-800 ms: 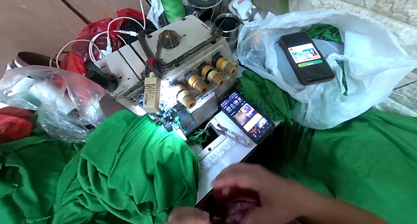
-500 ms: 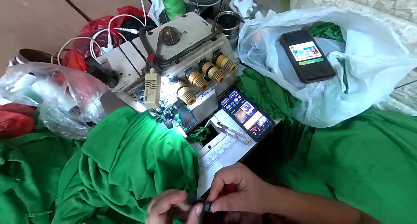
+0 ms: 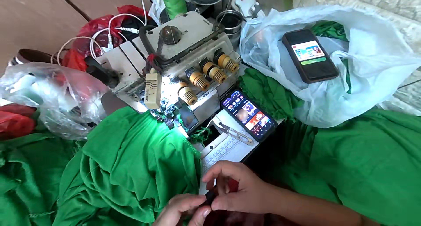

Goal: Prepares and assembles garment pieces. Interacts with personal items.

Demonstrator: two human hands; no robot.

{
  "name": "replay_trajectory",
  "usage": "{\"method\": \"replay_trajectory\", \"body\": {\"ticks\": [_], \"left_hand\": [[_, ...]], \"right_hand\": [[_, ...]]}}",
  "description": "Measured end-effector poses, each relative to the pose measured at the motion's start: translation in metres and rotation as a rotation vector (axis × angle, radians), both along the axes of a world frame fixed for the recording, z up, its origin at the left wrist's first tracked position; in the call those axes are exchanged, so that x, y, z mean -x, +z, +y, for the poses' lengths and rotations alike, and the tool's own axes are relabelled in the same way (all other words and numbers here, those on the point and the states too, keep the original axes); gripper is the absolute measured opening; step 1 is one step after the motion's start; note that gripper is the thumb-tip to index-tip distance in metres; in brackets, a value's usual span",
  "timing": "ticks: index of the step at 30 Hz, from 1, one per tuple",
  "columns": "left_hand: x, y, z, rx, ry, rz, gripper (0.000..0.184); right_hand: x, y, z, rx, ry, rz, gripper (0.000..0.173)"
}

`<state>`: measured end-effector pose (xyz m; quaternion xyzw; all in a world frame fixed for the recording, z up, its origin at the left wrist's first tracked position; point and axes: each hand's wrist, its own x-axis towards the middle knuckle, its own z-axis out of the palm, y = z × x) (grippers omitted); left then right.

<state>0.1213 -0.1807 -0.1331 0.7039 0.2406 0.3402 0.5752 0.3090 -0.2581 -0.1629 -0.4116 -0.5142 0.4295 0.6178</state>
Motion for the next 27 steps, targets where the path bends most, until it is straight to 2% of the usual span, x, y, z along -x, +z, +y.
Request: {"method": "replay_trajectory", "body": {"ticks": [4,11,17,22,27], "left_hand": [[-0.003,-0.005,0.000,-0.012,0.021,0.007,0.017],[-0.007,-0.009,0.001,0.033,0.033,0.017,0.019],[-0.014,-0.005,0.002,0.110,0.080,-0.025,0.021],[-0.016,-0.007,0.002,0.105,0.083,-0.028,0.020],[-0.014,-0.010,0.002,0.065,0.080,-0.027,0.016]], "right_hand": [[-0.004,-0.002,0.000,0.026,0.036,-0.003,0.019],[-0.008,-0.001,0.001,0.097,0.026,0.035,0.017],[-0.012,0.004,0.002,0.187,0.112,0.132,0.015],[-0.015,0.004,0.004,0.200,0.077,0.091,0.009],[-0.014,0.000,0.005,0.160,0.082,0.062,0.013]]}}
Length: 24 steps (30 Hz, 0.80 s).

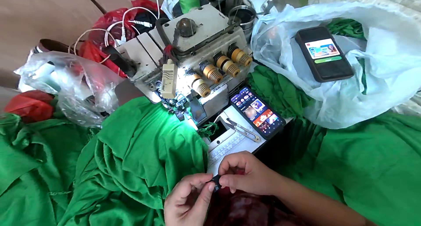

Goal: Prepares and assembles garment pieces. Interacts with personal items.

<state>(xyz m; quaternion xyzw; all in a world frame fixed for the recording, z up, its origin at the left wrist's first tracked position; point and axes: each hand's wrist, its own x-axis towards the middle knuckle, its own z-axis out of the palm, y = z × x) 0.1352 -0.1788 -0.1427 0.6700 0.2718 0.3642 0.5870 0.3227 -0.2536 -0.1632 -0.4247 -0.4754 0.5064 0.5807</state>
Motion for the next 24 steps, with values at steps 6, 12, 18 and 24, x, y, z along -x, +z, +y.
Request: {"method": "replay_trajectory", "body": {"ticks": [6,12,18,24], "left_hand": [[0.0002,-0.0013,0.0002,-0.017,0.013,0.017,0.016],[-0.0019,-0.0046,0.0012,-0.034,0.025,0.009,0.018],[-0.0018,-0.0062,0.0020,-0.045,0.040,0.012,0.015],[-0.0005,-0.0064,0.0026,-0.044,0.014,-0.004,0.015]], "right_hand": [[0.0021,-0.0023,0.0014,-0.017,0.011,-0.056,0.014],[0.0011,0.0005,0.0024,0.047,-0.006,-0.008,0.011],[0.0008,0.0026,0.0027,0.069,0.019,0.005,0.009],[0.0016,-0.0028,0.0025,0.008,0.015,0.008,0.012]]}}
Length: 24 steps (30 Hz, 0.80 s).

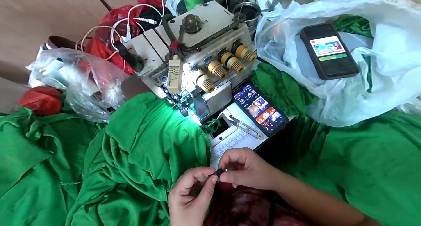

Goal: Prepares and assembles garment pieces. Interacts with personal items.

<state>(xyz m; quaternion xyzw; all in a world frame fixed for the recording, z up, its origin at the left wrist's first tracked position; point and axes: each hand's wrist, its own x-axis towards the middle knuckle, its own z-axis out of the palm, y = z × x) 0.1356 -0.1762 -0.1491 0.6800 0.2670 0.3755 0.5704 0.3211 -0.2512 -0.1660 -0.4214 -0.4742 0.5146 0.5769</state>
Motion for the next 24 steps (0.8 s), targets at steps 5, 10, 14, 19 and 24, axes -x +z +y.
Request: {"method": "replay_trajectory", "body": {"ticks": [5,10,14,19,24], "left_hand": [[-0.0012,-0.0001,-0.0003,-0.013,0.008,-0.003,0.015],[-0.0027,0.0019,-0.0008,0.020,0.005,-0.005,0.018],[-0.0028,0.0021,-0.0017,0.063,0.017,0.007,0.012],[-0.0052,0.0033,-0.0024,0.075,0.053,0.012,0.006],[-0.0057,0.0035,-0.0024,0.083,0.071,0.023,0.006]], "right_hand": [[0.0017,0.0012,0.0021,-0.003,-0.051,-0.005,0.008],[0.0006,0.0045,0.0030,0.027,-0.062,0.020,0.005],[0.0003,0.0045,0.0032,0.025,-0.082,0.023,0.005],[0.0009,0.0029,0.0044,0.032,-0.079,0.040,0.006],[-0.0001,0.0036,0.0047,0.066,-0.045,0.038,0.005]]}}
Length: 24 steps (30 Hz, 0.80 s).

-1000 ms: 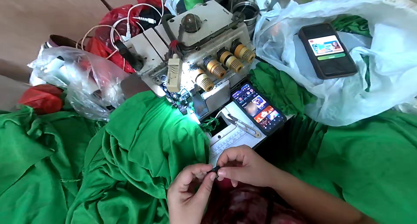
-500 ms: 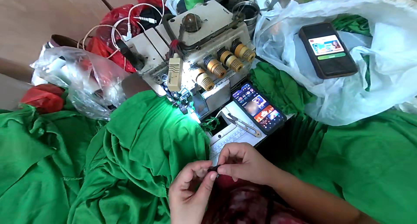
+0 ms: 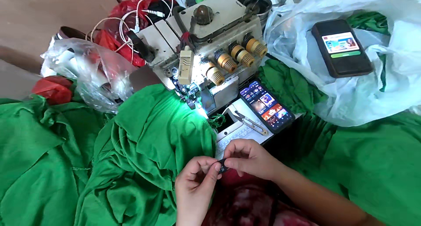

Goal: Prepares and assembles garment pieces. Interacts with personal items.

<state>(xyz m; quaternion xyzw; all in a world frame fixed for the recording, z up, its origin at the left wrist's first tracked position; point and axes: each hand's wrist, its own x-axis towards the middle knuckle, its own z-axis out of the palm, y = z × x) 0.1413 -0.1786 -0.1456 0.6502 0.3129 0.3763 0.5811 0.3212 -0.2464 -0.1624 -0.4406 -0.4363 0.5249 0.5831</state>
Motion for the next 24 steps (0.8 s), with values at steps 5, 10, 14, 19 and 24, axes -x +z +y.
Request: {"method": "replay_trajectory", "body": {"ticks": [5,10,14,19,24], "left_hand": [[0.0008,-0.0006,-0.0012,0.008,-0.029,-0.019,0.014],[-0.0005,-0.0002,0.0001,0.016,-0.023,-0.004,0.012],[0.0014,0.0005,0.0030,0.061,-0.073,0.001,0.029],[0.0010,0.0035,0.0023,0.078,-0.074,0.029,0.024],[-0.0022,0.0013,-0.0005,0.032,-0.051,0.016,0.008]], "right_hand": [[-0.0005,0.0001,-0.0007,-0.002,-0.005,0.013,0.002],[-0.0009,0.0033,0.0007,0.059,-0.044,0.014,0.001],[-0.0018,0.0023,0.0000,0.069,-0.080,0.014,0.003],[-0.0013,0.0004,0.0002,0.080,-0.095,0.017,0.004],[-0.0008,0.0012,-0.0001,0.070,-0.087,0.015,0.004]]}}
